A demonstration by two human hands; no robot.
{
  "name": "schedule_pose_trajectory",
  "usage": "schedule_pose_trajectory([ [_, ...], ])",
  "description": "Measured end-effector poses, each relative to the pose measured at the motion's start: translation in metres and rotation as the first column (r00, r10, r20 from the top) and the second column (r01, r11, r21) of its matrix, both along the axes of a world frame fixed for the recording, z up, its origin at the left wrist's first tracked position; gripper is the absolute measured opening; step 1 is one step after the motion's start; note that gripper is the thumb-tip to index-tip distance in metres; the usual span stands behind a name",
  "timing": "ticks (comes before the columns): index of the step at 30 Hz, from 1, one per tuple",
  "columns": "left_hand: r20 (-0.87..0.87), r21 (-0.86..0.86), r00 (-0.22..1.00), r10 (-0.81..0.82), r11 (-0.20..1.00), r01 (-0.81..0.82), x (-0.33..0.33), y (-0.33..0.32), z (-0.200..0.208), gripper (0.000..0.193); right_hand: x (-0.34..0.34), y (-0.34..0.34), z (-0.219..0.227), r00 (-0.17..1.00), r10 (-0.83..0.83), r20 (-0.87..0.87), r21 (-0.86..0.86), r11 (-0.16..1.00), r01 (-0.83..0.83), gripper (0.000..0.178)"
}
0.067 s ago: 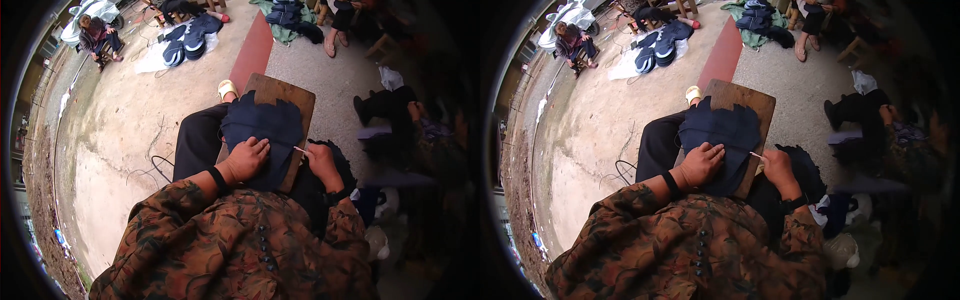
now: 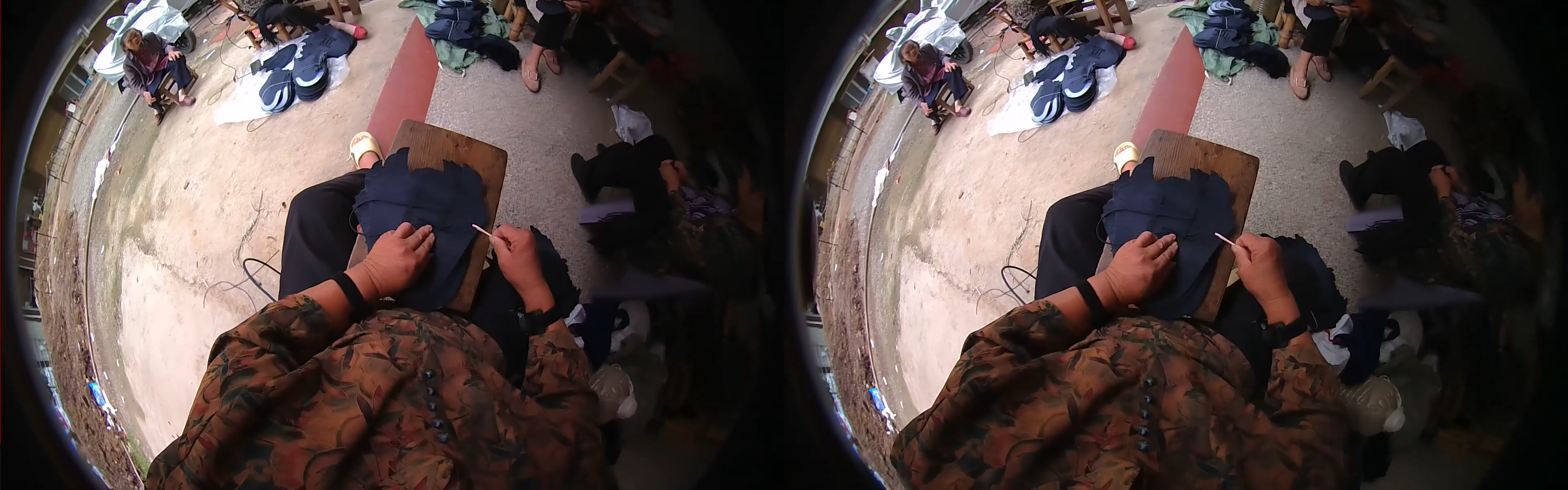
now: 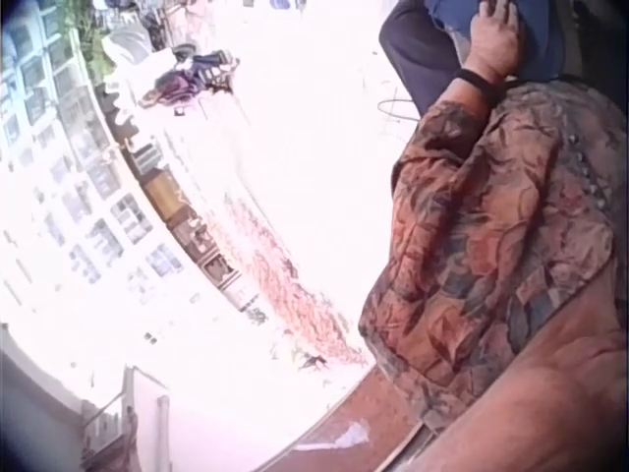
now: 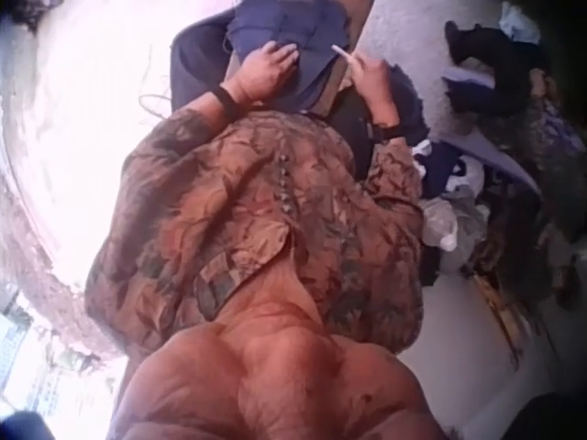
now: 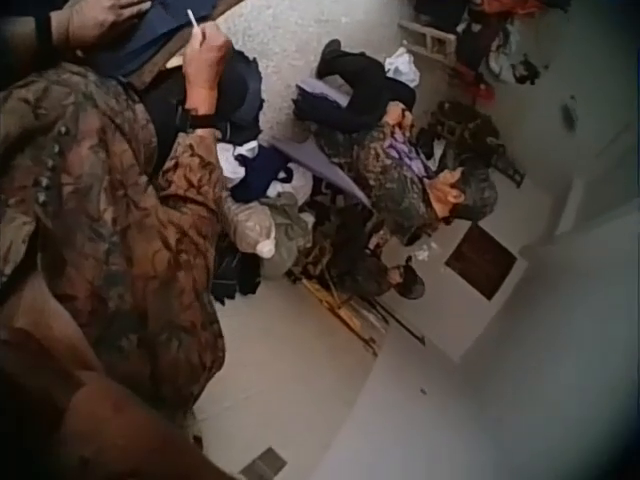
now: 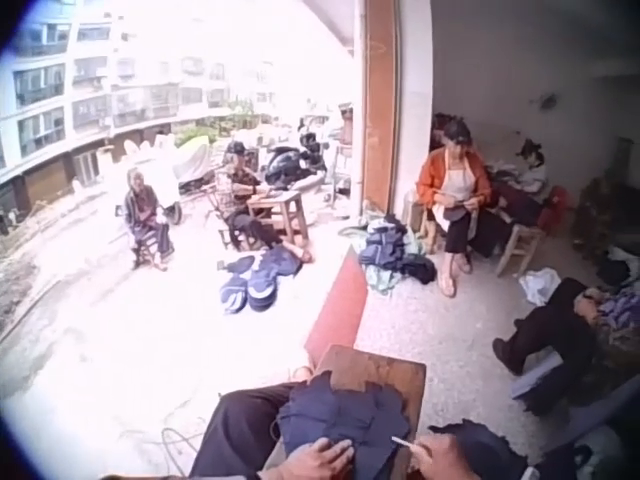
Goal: The recorder is manually stitching together pieces of dark blue fabric, likely shoe uppers, using a needle and thread while seated.
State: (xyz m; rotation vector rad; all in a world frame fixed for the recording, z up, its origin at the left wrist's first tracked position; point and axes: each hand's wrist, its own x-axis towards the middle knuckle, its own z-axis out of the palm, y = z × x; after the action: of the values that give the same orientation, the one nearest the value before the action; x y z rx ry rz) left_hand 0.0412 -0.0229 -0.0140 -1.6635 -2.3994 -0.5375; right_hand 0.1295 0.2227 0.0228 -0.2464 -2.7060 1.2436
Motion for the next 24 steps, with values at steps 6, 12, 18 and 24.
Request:
schedule_pose_trajectory([
  [6, -0.037, 0.015, 0.999, -0.016, 1.0, 0.017, 0.0, -0.002, -0.001, 0.039, -0.024, -0.047, -0.01, 0.972, -0.193, -0.136, -0.915, 0.401, -0.049, 0.009],
  [12, 0.006, 0.082, 1.0, 0.01, 0.997, -0.01, 0.001, -0.003, 0.002, 0.039, -0.036, -0.076, -0.037, 0.97, -0.21, -0.122, -0.974, 0.214, -0.076, 0.019],
  [18, 0.021, 0.084, 1.0, 0.02, 0.996, -0.022, 0.0, -0.003, 0.0, 0.039, 0.011, 0.027, -0.017, 0.742, -0.663, -0.097, -0.94, 0.306, 0.151, 0.026],
  [24, 0.024, 0.123, 0.999, 0.029, 0.992, -0.032, 0.002, -0.003, -0.001, 0.036, 0.071, 0.102, 0.0, 0.63, -0.745, -0.22, -0.928, 0.36, 0.101, 0.021],
])
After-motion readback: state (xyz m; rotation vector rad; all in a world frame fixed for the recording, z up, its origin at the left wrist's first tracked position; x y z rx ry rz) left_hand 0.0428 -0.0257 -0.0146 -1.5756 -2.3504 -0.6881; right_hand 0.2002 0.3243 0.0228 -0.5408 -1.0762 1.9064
